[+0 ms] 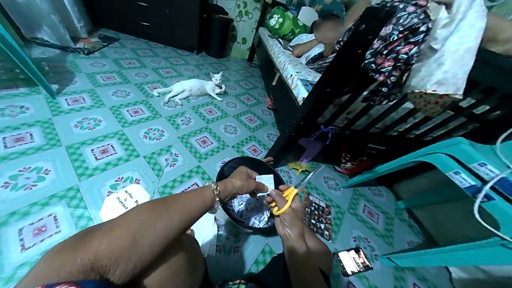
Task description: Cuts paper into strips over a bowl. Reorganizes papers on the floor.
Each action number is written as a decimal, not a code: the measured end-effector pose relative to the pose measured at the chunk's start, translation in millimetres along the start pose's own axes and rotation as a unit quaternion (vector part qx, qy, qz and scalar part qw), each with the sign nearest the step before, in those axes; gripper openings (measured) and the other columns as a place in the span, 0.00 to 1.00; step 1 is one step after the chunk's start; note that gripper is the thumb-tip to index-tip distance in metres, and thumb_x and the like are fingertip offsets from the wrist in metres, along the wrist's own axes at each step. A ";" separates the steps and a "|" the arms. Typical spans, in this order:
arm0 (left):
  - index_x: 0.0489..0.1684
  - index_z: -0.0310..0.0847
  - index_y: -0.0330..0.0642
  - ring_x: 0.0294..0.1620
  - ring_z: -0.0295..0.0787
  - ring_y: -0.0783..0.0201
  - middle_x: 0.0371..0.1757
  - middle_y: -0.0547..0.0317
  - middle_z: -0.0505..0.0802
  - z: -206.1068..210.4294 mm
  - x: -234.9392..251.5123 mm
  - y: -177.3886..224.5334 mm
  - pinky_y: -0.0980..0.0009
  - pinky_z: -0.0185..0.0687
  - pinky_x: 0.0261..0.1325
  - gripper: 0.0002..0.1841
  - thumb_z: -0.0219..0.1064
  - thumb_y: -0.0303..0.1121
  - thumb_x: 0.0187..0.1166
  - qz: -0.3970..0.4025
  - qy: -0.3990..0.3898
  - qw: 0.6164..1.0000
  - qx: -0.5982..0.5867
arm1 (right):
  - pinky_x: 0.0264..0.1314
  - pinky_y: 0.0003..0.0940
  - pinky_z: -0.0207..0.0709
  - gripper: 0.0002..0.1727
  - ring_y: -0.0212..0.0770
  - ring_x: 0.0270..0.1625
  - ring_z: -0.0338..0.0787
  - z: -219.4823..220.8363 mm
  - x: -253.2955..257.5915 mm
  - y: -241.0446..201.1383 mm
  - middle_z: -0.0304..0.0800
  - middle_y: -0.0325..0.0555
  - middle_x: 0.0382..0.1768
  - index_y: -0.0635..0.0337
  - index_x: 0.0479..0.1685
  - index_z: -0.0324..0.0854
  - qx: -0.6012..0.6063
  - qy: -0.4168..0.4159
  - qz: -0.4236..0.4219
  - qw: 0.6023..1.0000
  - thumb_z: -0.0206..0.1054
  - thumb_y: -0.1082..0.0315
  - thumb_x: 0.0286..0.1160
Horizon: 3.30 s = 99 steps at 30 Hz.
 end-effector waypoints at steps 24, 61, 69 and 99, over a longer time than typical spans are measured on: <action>0.34 0.85 0.33 0.26 0.83 0.78 0.26 0.64 0.89 -5.8 6.4 -2.7 0.80 0.78 0.34 0.07 0.68 0.26 0.82 -0.015 0.007 1.000 -0.018 | 0.29 0.14 0.79 0.12 0.19 0.23 0.83 -39.8 -39.8 6.4 0.84 0.29 0.23 0.66 0.53 0.79 -0.271 -0.245 0.072 0.928 0.65 0.69 0.76; 0.29 0.83 0.35 0.21 0.79 0.78 0.21 0.66 0.86 2.6 11.6 -4.9 0.82 0.73 0.29 0.09 0.68 0.26 0.82 -0.053 -0.022 0.998 0.007 | 0.20 0.14 0.76 0.03 0.20 0.15 0.80 -34.8 -37.6 18.4 0.82 0.28 0.15 0.61 0.38 0.79 -0.218 -0.211 0.064 0.951 0.66 0.71 0.78; 0.28 0.82 0.37 0.19 0.77 0.79 0.21 0.66 0.86 4.6 11.8 -6.8 0.82 0.68 0.25 0.10 0.68 0.29 0.82 -0.076 -0.032 0.996 0.024 | 0.24 0.15 0.79 0.06 0.21 0.18 0.82 -29.5 -37.3 18.3 0.83 0.30 0.18 0.63 0.42 0.78 -0.235 -0.218 0.067 0.945 0.63 0.69 0.82; 0.35 0.83 0.34 0.25 0.81 0.76 0.26 0.64 0.86 0.2 9.8 -2.9 0.79 0.77 0.33 0.06 0.67 0.26 0.83 -0.063 -0.012 0.998 0.001 | 0.29 0.16 0.81 0.07 0.21 0.21 0.85 -32.5 -40.8 17.2 0.83 0.29 0.20 0.64 0.46 0.77 -0.239 -0.255 0.091 0.933 0.61 0.68 0.83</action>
Point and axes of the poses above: each hand's wrist, its own x-axis towards the middle knuckle, its own z-axis out of the palm, y = z × x, the point moved 4 cm from there along x, towards the middle knuckle
